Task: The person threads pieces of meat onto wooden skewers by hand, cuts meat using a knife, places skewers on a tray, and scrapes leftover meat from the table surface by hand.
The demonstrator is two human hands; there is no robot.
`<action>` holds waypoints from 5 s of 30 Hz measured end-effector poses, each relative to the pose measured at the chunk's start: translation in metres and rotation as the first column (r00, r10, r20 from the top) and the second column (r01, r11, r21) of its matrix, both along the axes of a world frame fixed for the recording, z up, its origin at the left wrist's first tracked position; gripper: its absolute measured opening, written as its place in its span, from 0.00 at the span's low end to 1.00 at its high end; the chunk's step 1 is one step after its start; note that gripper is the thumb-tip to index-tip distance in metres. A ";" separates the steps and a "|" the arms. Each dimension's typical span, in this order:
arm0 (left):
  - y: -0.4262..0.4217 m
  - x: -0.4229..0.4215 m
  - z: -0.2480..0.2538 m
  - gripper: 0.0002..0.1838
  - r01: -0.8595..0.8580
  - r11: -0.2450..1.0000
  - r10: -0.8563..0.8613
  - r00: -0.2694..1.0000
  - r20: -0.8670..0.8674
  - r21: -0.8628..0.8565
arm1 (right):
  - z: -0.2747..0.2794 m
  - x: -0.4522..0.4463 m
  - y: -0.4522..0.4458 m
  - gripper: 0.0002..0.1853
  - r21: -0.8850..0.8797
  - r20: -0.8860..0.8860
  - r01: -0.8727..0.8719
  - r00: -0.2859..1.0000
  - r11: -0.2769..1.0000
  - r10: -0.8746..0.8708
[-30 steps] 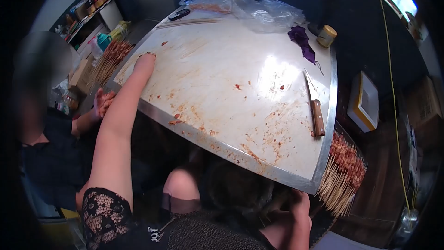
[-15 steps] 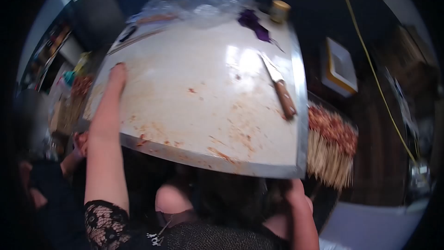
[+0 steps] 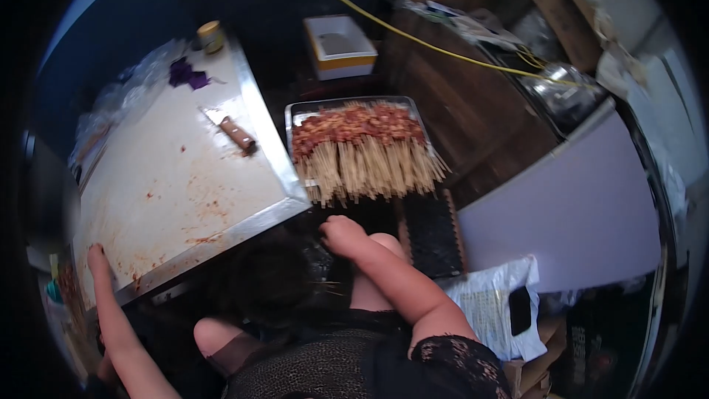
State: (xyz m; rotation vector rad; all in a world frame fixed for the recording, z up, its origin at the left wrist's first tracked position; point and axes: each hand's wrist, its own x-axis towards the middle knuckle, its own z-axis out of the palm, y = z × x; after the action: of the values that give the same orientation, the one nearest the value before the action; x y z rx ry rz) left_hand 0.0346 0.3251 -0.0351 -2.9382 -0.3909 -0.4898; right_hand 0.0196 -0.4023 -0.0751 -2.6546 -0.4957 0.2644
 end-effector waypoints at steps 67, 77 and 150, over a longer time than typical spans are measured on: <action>-0.217 -0.066 0.068 0.05 -0.192 0.567 -0.051 0.962 -0.267 -0.801 | 0.015 -0.021 -0.024 0.13 0.036 0.051 -0.070 0.996 0.997 0.068; -0.326 0.058 0.095 0.10 0.218 0.099 -0.149 0.968 0.203 -0.971 | 0.022 -0.022 -0.005 0.12 0.060 0.070 -0.092 0.994 0.994 0.088; -0.425 -0.081 0.033 0.13 -0.127 -0.516 -0.334 0.941 0.063 -0.847 | 0.005 -0.018 -0.012 0.12 -0.122 -0.020 -0.155 0.988 0.980 0.154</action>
State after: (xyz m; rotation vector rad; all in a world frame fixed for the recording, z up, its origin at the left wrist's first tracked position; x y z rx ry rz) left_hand -0.0461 -0.0996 -0.0019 -4.7897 -0.7411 1.3561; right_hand 0.0020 -0.4144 -0.0701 -2.7357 -0.7051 0.3664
